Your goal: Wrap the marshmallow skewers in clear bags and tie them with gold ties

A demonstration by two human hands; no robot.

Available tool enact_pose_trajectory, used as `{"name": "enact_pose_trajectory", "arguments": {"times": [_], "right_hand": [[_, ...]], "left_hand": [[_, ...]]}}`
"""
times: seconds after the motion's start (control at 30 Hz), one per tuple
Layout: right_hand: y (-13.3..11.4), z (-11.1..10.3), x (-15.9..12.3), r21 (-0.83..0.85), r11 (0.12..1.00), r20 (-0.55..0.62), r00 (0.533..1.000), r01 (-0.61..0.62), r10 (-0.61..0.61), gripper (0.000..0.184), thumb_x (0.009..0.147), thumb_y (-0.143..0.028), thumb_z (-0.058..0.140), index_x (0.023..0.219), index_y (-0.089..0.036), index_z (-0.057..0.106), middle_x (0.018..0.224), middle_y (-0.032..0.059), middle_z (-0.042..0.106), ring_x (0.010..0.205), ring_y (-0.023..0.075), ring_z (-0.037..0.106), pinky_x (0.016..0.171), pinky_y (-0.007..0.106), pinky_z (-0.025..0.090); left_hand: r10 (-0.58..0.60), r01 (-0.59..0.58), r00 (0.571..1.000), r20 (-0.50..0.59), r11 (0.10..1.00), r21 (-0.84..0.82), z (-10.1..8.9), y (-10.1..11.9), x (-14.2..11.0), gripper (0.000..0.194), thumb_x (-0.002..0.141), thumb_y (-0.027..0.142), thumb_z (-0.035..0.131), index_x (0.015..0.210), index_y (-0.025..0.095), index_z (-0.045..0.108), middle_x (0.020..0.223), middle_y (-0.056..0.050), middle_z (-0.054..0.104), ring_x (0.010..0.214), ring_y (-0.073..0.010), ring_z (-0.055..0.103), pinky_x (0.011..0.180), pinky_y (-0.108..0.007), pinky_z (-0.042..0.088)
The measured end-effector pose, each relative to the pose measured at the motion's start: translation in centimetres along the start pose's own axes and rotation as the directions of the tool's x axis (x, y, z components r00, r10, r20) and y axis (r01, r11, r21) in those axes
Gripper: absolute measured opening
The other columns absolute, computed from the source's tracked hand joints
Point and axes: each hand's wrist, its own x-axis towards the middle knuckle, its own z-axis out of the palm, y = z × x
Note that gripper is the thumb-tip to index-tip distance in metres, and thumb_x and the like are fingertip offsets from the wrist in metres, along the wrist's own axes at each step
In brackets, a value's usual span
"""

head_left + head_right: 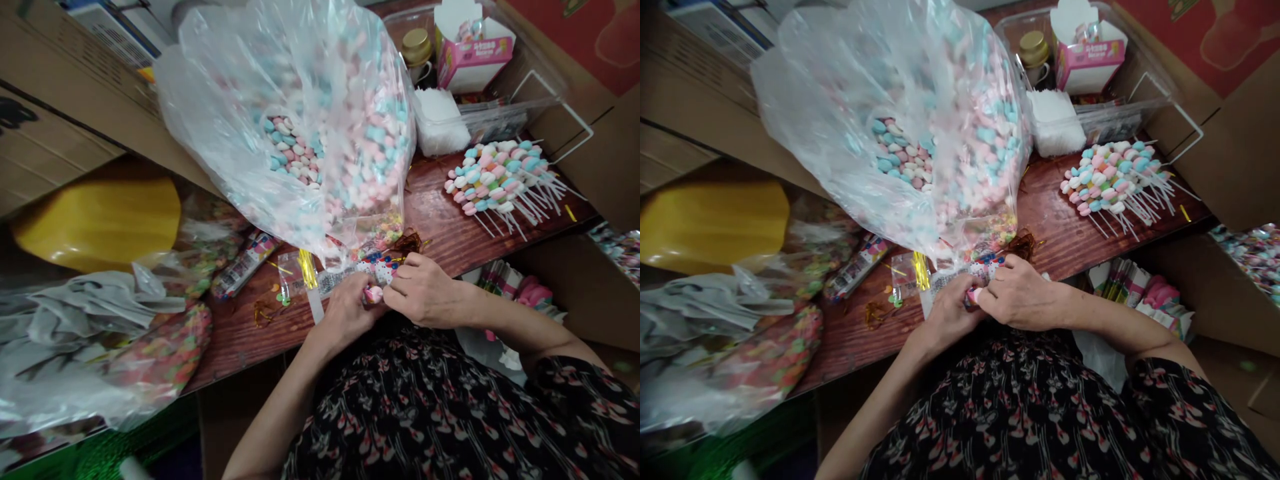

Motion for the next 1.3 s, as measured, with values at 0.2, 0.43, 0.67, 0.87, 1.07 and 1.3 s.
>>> {"name": "enact_pose_trajectory", "arguments": {"times": [0.2, 0.43, 0.67, 0.87, 1.07, 1.3], "right_hand": [[1.4, -1.7, -0.3, 0.043, 0.997, -0.018, 0.997, 0.071, -0.07, 0.022, 0.096, -0.017, 0.041, 0.089, -0.018, 0.062, 0.071, 0.0004, 0.06, 0.073, 0.0161, 0.044, 0.078, 0.036, 0.026], [1.5, -1.7, -0.5, 0.01, 0.995, -0.093, 0.991, 0.099, -0.097, 0.026, 0.094, -0.013, 0.041, 0.082, -0.018, 0.063, 0.065, -0.001, 0.054, 0.072, 0.0154, 0.04, 0.08, 0.036, 0.028], [2.1, -1.2, -1.2, -0.004, 1.0, -0.057, 0.998, 0.018, -0.018, 0.027, 0.092, -0.013, 0.04, 0.076, -0.019, 0.062, 0.063, 0.0003, 0.054, 0.07, 0.0161, 0.039, 0.078, 0.036, 0.026], [2.8, -0.5, -1.0, 0.063, 0.995, -0.029, 0.996, -0.083, 0.085, 0.024, 0.083, -0.005, 0.042, 0.077, -0.016, 0.062, 0.064, 0.0012, 0.058, 0.068, 0.0157, 0.039, 0.076, 0.034, 0.025], [3.0, -0.9, -0.8, 0.082, 0.994, -0.016, 0.997, -0.073, 0.075, 0.022, 0.08, -0.005, 0.043, 0.076, -0.017, 0.061, 0.067, 0.0019, 0.06, 0.07, 0.0162, 0.039, 0.076, 0.034, 0.025], [3.5, -1.3, -0.7, 0.126, 0.991, 0.012, 0.999, -0.053, 0.052, 0.022, 0.084, -0.005, 0.042, 0.075, -0.017, 0.059, 0.066, 0.0001, 0.058, 0.069, 0.015, 0.038, 0.077, 0.033, 0.025]], "left_hand": [[0.156, 0.013, 0.901, 0.404, 0.923, -0.386, -4.1, -0.2, 1.0, 0.046, 0.072, 0.039, 0.078, 0.112, 0.02, 0.065, 0.098, 0.0, 0.068, 0.092, -0.0187, 0.06, 0.082, -0.028, 0.046], [0.079, 0.249, 0.852, 0.518, 0.809, -0.532, -1.5, -0.4, 1.5, 0.023, 0.075, 0.034, 0.073, 0.074, 0.015, 0.059, 0.064, 0.006, 0.049, 0.061, -0.0088, 0.041, 0.057, -0.021, 0.035], [0.019, 0.095, 0.969, 0.246, 0.892, -0.443, -0.2, -0.9, 0.6, 0.025, 0.078, 0.038, 0.071, 0.078, 0.015, 0.061, 0.069, 0.004, 0.051, 0.064, -0.0101, 0.044, 0.06, -0.022, 0.036], [0.117, -0.112, 0.992, 0.044, 0.989, -0.101, 0.9, -2.4, 0.1, 0.021, 0.087, 0.037, 0.062, 0.093, 0.017, 0.062, 0.079, -0.001, 0.061, 0.071, -0.0138, 0.054, 0.067, -0.025, 0.041], [0.091, -0.092, 0.992, 0.082, 0.996, 0.005, 1.3, -3.5, -0.5, 0.012, 0.086, 0.029, 0.06, 0.091, 0.018, 0.06, 0.079, -0.001, 0.062, 0.07, -0.0145, 0.056, 0.065, -0.024, 0.04], [0.078, -0.061, 0.99, 0.12, 0.988, -0.142, 0.8, -3.8, -0.9, 0.019, 0.084, 0.037, 0.066, 0.086, 0.018, 0.061, 0.075, 0.002, 0.061, 0.071, -0.0134, 0.056, 0.066, -0.023, 0.04]]}}
